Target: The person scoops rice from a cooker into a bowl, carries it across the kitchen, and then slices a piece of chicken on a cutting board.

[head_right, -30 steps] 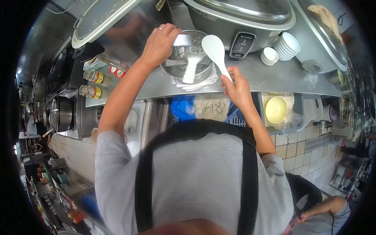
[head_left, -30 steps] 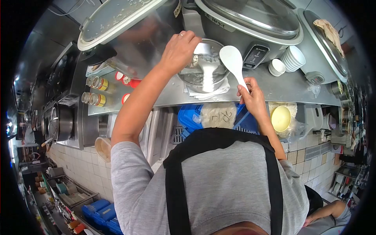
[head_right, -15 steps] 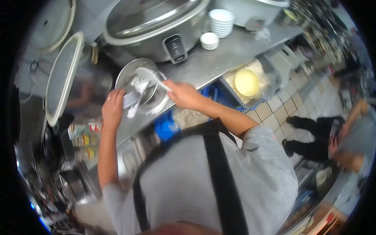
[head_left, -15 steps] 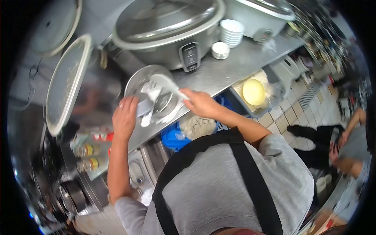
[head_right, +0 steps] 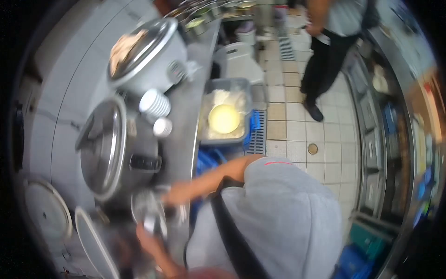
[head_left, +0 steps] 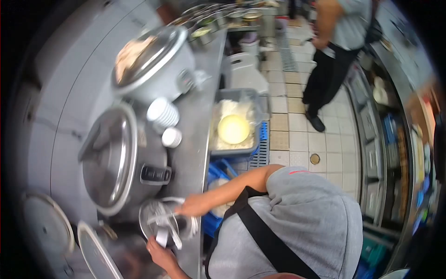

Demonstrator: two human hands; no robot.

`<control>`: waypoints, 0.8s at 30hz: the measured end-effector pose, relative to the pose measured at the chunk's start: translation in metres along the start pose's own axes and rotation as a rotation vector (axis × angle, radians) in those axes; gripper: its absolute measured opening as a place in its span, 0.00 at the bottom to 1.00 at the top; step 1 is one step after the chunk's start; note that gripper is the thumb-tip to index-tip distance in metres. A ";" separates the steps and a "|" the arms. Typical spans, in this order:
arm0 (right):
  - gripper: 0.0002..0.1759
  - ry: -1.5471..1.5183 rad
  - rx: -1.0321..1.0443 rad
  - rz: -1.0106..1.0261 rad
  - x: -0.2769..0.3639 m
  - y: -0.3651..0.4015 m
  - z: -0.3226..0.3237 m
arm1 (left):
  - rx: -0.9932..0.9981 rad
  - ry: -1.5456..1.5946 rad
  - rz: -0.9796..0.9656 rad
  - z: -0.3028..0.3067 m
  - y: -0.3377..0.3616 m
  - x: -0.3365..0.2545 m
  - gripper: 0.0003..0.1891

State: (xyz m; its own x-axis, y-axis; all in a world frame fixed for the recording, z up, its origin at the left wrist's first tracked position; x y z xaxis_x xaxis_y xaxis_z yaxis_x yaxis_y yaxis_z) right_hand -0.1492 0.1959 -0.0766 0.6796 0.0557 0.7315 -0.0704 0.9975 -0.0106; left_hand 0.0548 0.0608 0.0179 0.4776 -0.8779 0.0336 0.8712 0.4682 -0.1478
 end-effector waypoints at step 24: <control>0.10 -0.044 -0.624 -0.624 0.053 0.317 -0.085 | 0.054 0.097 -0.221 0.015 -0.075 -0.003 0.17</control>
State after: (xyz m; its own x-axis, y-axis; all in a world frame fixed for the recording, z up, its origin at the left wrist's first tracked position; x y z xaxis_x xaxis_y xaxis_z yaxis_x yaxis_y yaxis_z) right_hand -0.0734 0.5192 -0.0988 0.4313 -0.4956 0.7539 0.7239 0.6888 0.0386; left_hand -0.0102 0.0298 0.0432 0.2640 -0.9638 -0.0365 0.9592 0.2663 -0.0945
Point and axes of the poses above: each hand's wrist, its own y-axis away from the middle knuckle, its own z-axis out of the back of the hand, x = y × z, the point moved 2 cm from there along -y, towards the middle knuckle, and after that the axes turned 13 degrees about x, right-handed, at the moved point
